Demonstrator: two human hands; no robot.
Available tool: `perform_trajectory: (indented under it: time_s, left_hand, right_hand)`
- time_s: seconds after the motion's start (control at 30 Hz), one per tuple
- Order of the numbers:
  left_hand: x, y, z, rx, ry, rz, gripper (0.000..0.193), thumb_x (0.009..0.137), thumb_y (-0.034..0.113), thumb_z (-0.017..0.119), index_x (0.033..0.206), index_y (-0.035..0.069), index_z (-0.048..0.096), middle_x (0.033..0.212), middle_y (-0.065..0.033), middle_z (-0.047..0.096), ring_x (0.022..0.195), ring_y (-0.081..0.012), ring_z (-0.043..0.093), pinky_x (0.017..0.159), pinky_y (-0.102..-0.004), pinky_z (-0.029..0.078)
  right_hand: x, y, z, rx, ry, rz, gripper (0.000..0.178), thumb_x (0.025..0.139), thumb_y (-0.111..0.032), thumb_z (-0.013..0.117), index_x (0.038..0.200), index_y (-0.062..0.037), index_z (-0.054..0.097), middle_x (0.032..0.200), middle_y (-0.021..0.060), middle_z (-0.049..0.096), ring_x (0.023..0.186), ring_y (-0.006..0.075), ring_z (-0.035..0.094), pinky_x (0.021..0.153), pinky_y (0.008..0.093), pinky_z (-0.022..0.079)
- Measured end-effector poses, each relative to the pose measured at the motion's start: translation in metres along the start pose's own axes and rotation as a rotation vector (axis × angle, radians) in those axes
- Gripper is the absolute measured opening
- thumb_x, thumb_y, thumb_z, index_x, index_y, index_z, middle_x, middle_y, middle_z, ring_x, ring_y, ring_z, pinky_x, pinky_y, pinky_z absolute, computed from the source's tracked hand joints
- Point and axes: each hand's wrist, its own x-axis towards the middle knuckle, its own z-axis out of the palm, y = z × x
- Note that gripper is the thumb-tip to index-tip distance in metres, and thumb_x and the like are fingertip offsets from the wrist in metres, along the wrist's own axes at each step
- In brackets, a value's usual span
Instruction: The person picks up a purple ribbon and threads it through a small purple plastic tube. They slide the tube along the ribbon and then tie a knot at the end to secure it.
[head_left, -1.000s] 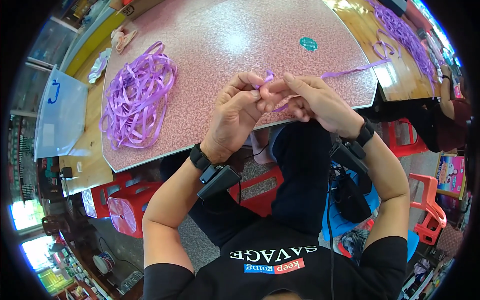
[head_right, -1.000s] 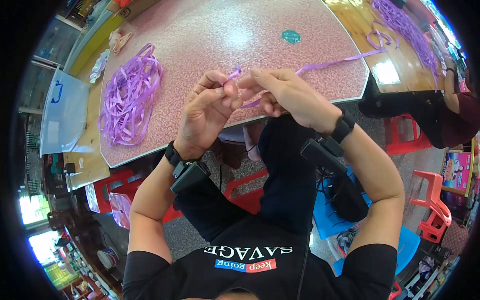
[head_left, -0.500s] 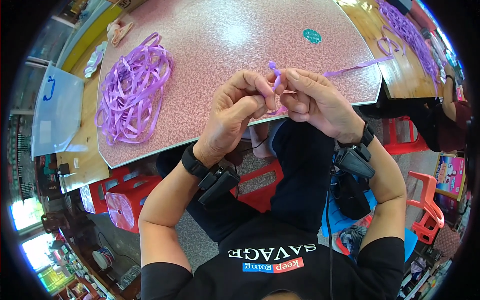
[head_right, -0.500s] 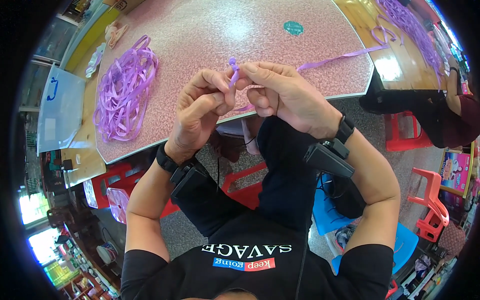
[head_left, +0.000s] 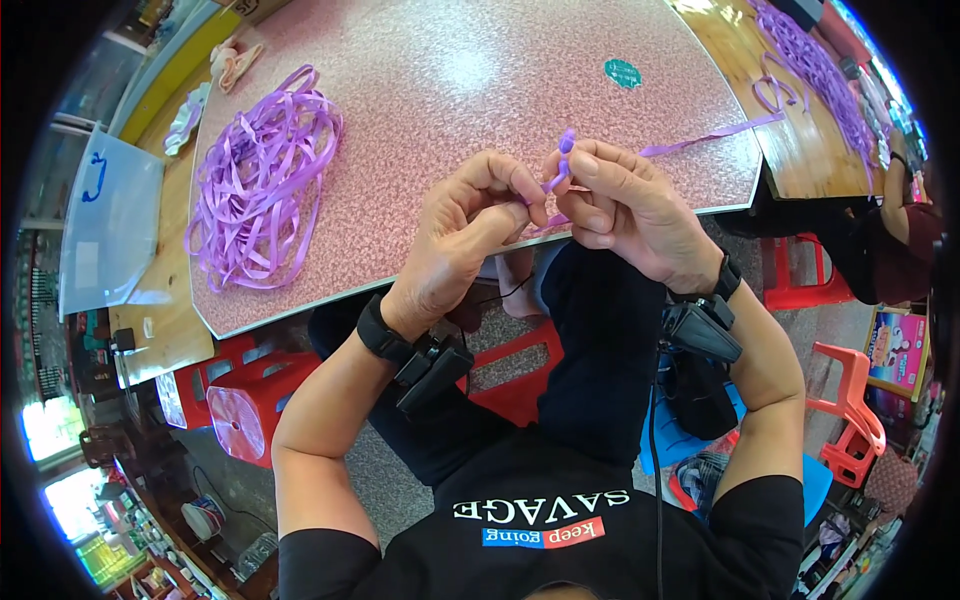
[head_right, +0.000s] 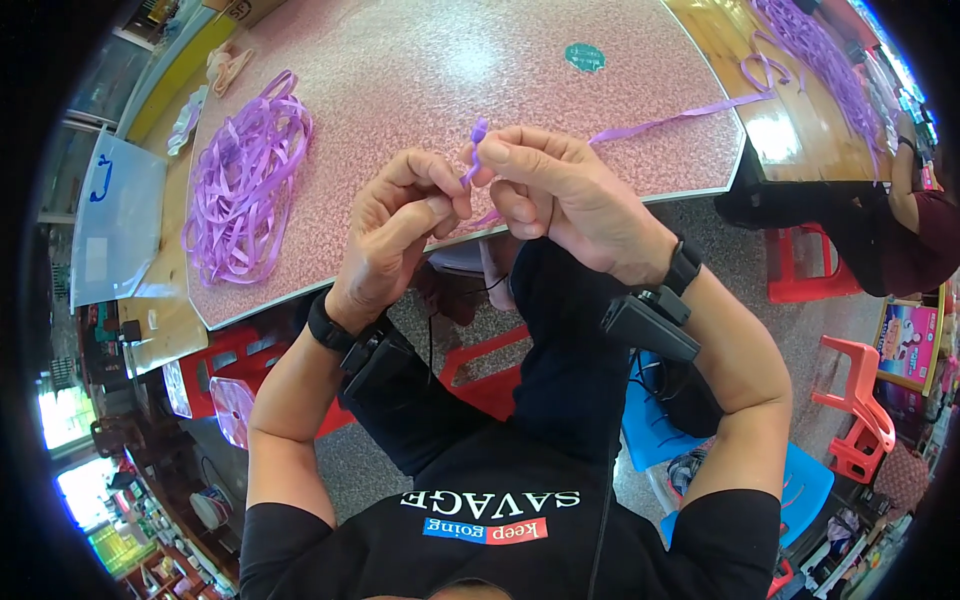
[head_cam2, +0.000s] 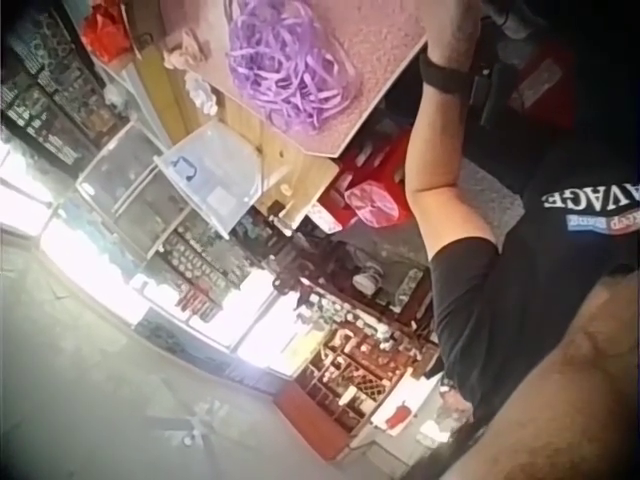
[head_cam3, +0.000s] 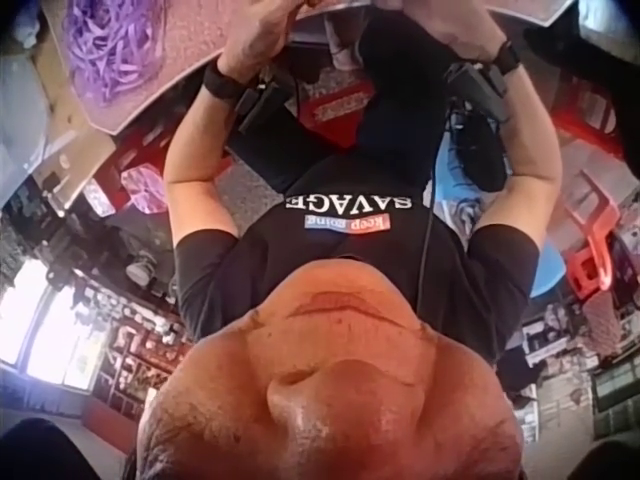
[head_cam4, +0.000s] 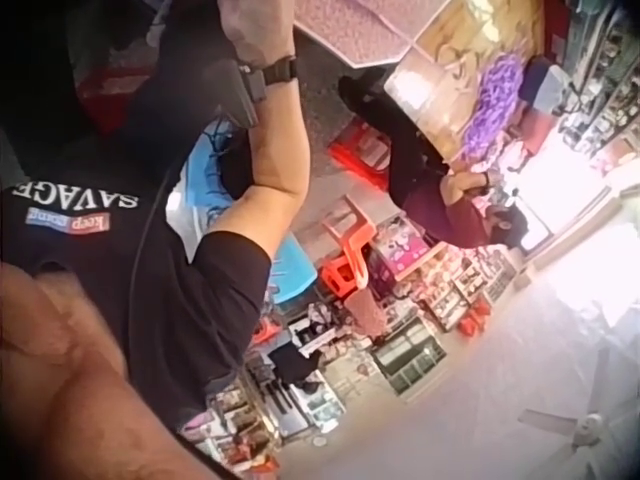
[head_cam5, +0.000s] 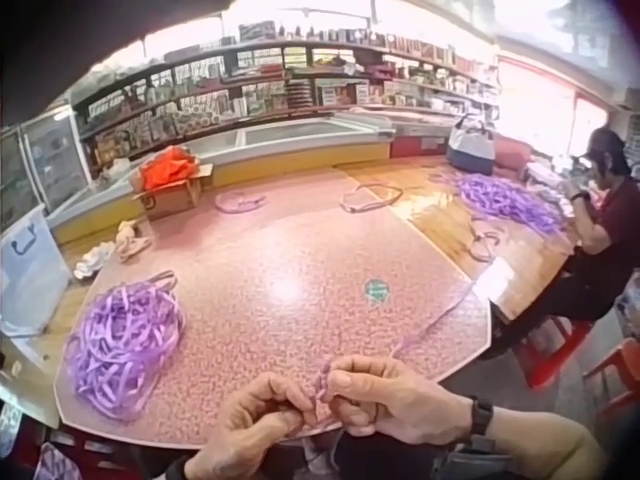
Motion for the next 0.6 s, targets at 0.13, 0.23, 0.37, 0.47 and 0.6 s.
perform_trajectory:
  time_s: [0.13,0.23,0.37,0.47,0.6]
  left_hand:
    - [0.0,0.0,0.006,0.015,0.017,-0.007,0.016,0.09,0.0,0.051,0.104,0.003,0.058,0.091,-0.0058,0.06,0.076,-0.0081,0.047,0.069,-0.0237,0.038]
    - [0.002,0.002,0.005,0.021,-0.065,-0.016,0.015,0.094,0.001,0.051,0.108,0.001,0.056,0.099,-0.0056,0.063,0.088,-0.0106,0.062,0.08,-0.0245,0.052]
    - [-0.003,-0.001,0.002,-0.014,-0.02,-0.069,0.018,0.099,0.005,0.051,0.116,0.0,0.055,0.11,-0.0104,0.063,0.109,-0.0184,0.064,0.097,-0.0324,0.053]
    - [-0.002,-0.001,0.008,0.007,0.041,-0.106,0.018,0.098,0.008,0.057,0.115,0.0,0.056,0.107,-0.0084,0.063,0.099,-0.0141,0.065,0.09,-0.0285,0.054]
    - [0.003,-0.007,0.006,-0.089,0.081,-0.145,0.016,0.098,0.01,0.058,0.111,0.001,0.058,0.099,-0.0061,0.063,0.084,-0.0103,0.062,0.076,-0.0233,0.053]
  right_hand:
    - [-0.003,0.001,0.002,0.003,0.051,0.009,0.021,0.1,-0.024,0.057,0.11,-0.0054,0.062,0.078,-0.0018,0.056,0.061,0.0042,0.046,0.05,0.0192,0.037]
    - [-0.005,-0.004,0.009,-0.006,0.123,-0.001,0.018,0.098,-0.021,0.06,0.107,-0.0057,0.063,0.075,-0.0016,0.056,0.059,0.0044,0.048,0.05,0.0194,0.037]
    - [-0.006,-0.003,0.012,-0.157,0.111,0.029,0.017,0.095,-0.02,0.065,0.103,-0.0044,0.065,0.072,-0.0018,0.058,0.053,0.0043,0.047,0.049,0.0186,0.039]
    - [-0.01,0.001,0.011,-0.405,0.125,-0.139,0.017,0.096,-0.017,0.064,0.104,-0.002,0.064,0.078,-0.0009,0.062,0.057,0.0018,0.05,0.049,0.0175,0.04]
    - [-0.011,0.011,0.015,-0.47,0.197,-0.259,0.015,0.097,-0.014,0.063,0.105,-0.0018,0.064,0.078,-0.0004,0.063,0.058,0.0018,0.052,0.05,0.0169,0.041]
